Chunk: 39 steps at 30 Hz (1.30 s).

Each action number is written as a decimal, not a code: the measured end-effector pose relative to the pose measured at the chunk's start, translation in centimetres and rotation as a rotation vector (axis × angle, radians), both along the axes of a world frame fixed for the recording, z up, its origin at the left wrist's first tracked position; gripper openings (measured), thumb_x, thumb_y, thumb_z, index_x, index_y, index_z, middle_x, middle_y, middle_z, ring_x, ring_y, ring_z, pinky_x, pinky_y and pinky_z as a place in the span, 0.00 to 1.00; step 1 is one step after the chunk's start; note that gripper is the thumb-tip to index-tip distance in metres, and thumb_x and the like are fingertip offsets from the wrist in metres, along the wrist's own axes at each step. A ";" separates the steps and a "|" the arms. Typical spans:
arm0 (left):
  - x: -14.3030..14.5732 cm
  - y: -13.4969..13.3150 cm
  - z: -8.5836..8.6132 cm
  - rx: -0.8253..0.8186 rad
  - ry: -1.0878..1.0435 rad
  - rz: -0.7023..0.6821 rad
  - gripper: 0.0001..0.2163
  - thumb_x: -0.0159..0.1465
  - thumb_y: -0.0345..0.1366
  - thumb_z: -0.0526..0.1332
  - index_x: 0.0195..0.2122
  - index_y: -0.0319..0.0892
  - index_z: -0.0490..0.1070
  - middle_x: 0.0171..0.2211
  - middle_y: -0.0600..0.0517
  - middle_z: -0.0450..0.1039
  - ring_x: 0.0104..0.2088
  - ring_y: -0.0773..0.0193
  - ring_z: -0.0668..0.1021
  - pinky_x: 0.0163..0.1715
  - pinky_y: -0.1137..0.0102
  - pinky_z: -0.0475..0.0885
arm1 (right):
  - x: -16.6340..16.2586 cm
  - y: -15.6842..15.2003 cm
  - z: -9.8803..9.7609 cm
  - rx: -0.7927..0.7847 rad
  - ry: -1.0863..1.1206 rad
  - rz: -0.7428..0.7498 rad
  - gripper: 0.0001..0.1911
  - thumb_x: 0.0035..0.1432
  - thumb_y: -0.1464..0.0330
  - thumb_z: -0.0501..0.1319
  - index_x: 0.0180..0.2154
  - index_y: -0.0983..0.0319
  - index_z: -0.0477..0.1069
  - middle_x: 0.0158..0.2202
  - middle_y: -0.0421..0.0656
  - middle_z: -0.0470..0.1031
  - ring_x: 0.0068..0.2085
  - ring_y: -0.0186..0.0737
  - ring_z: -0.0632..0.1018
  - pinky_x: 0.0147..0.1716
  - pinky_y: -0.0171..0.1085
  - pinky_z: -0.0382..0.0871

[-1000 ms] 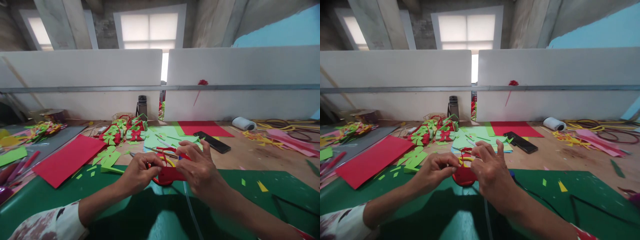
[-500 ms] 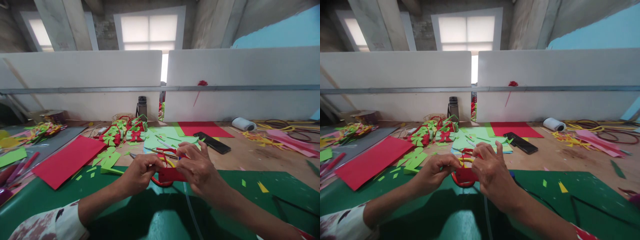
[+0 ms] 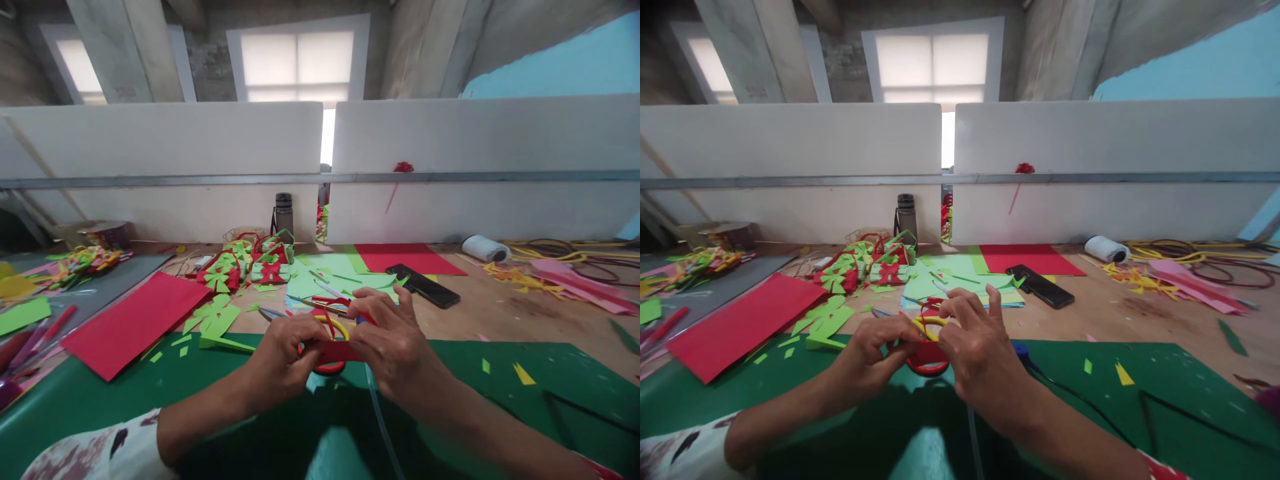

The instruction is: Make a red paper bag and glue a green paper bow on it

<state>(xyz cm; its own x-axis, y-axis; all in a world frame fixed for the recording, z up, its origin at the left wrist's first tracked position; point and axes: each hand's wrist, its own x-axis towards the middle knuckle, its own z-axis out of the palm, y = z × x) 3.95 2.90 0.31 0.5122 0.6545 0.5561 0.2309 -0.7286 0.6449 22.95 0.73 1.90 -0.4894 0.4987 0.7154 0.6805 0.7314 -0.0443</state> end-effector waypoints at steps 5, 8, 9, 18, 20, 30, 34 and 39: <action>-0.2 0.1 0.7 -0.047 -0.008 0.046 0.06 0.57 0.24 0.57 0.25 0.38 0.71 0.24 0.52 0.72 0.25 0.69 0.70 0.26 0.75 0.63 | 0.3 0.0 0.5 -0.027 -0.016 -0.020 0.12 0.54 0.81 0.52 0.27 0.63 0.69 0.36 0.44 0.69 0.45 0.45 0.71 0.51 0.56 0.48; -0.3 0.1 1.0 -0.090 -0.037 0.075 0.05 0.57 0.26 0.59 0.25 0.37 0.72 0.25 0.51 0.73 0.25 0.68 0.71 0.27 0.74 0.64 | 0.5 0.1 0.6 -0.027 -0.027 -0.032 0.12 0.53 0.81 0.53 0.26 0.62 0.70 0.36 0.44 0.69 0.44 0.45 0.70 0.50 0.55 0.49; -0.3 0.2 1.0 -0.096 -0.041 0.078 0.05 0.57 0.26 0.59 0.26 0.37 0.72 0.25 0.50 0.74 0.25 0.68 0.71 0.27 0.74 0.65 | 0.6 0.2 0.6 -0.027 -0.028 -0.033 0.12 0.52 0.82 0.53 0.26 0.62 0.69 0.36 0.44 0.69 0.44 0.45 0.70 0.50 0.55 0.48; -0.4 0.7 0.5 -0.072 -0.026 0.028 0.06 0.58 0.25 0.57 0.26 0.37 0.72 0.26 0.49 0.75 0.26 0.67 0.73 0.28 0.74 0.65 | 0.7 0.4 0.7 -0.093 -0.002 -0.042 0.11 0.52 0.81 0.53 0.24 0.62 0.66 0.36 0.42 0.69 0.44 0.44 0.70 0.51 0.54 0.47; -0.5 0.8 0.5 -0.068 -0.023 0.019 0.07 0.59 0.26 0.56 0.27 0.37 0.72 0.26 0.49 0.74 0.27 0.67 0.73 0.28 0.74 0.65 | 0.7 0.4 0.7 -0.110 0.007 -0.037 0.11 0.52 0.82 0.54 0.24 0.62 0.66 0.36 0.42 0.69 0.44 0.43 0.70 0.51 0.54 0.47; -0.4 1.1 -0.1 -0.520 -0.251 -0.022 0.13 0.63 0.43 0.55 0.34 0.37 0.70 0.27 0.52 0.70 0.28 0.67 0.71 0.29 0.73 0.66 | 0.5 0.8 0.3 -0.221 0.139 -0.098 0.10 0.57 0.75 0.54 0.25 0.60 0.65 0.37 0.42 0.71 0.42 0.42 0.72 0.49 0.53 0.53; -0.5 1.8 -1.2 -0.735 -0.338 -0.103 0.21 0.63 0.52 0.52 0.35 0.36 0.71 0.29 0.50 0.71 0.29 0.66 0.71 0.26 0.74 0.65 | 0.3 0.7 0.4 -0.347 0.222 -0.097 0.11 0.60 0.72 0.52 0.25 0.60 0.66 0.38 0.43 0.72 0.43 0.44 0.71 0.48 0.54 0.54; -0.9 2.9 -2.0 -0.890 -0.445 -0.122 0.25 0.60 0.57 0.53 0.34 0.36 0.73 0.28 0.48 0.72 0.25 0.68 0.71 0.22 0.76 0.62 | 0.7 0.7 1.1 -0.496 0.309 -0.045 0.12 0.60 0.71 0.52 0.24 0.60 0.62 0.35 0.41 0.71 0.43 0.43 0.71 0.48 0.52 0.55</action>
<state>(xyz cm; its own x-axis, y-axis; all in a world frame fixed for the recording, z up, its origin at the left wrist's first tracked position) 3.06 5.85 -1.65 0.4682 0.8823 0.0471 -0.2080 0.0582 0.9764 23.64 1.39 2.95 -0.2656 0.8261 0.4970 0.6118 0.5429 -0.5754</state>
